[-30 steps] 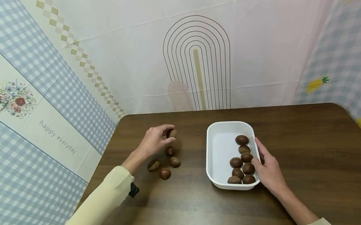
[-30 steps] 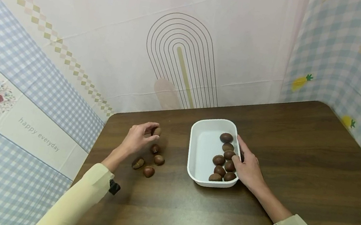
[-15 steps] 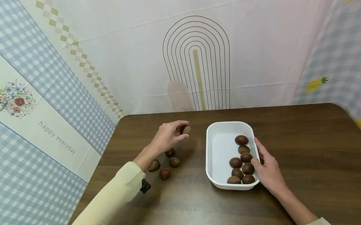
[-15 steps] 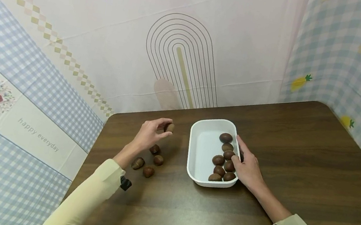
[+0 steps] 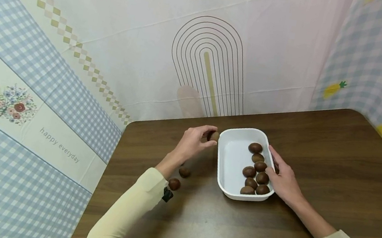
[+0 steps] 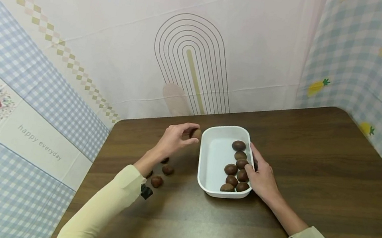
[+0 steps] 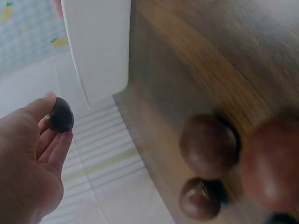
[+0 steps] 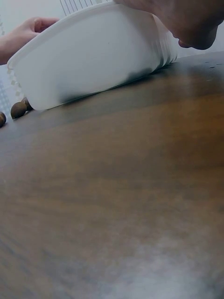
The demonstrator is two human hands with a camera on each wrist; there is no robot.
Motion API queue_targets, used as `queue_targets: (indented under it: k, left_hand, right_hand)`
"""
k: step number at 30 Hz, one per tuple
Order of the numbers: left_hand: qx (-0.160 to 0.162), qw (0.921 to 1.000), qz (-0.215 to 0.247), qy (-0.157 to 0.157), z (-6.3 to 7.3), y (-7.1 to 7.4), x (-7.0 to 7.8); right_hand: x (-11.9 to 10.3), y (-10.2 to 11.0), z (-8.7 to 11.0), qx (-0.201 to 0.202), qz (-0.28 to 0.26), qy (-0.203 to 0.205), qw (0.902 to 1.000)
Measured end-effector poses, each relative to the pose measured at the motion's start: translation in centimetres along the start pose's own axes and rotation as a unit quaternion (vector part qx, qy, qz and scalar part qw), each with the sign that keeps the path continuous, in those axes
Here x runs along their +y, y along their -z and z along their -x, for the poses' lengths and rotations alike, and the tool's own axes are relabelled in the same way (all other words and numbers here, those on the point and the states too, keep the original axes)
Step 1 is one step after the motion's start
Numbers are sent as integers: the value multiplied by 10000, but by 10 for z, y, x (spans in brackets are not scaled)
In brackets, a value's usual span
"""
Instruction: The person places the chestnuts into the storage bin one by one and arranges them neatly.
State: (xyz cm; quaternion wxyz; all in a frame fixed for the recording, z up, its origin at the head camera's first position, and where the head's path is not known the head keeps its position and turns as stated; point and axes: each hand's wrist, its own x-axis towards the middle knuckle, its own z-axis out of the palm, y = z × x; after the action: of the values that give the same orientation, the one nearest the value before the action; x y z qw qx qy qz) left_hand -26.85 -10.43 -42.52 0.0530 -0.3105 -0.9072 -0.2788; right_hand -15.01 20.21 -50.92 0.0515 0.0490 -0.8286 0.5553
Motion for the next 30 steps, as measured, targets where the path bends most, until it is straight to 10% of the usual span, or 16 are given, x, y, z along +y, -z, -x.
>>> queue_targets:
  k: [30]
  left_hand:
    - [-691,9936,-662,-598,-20,-66,38]
  right_hand:
    - [0,-1,0,83,57,6,9999]
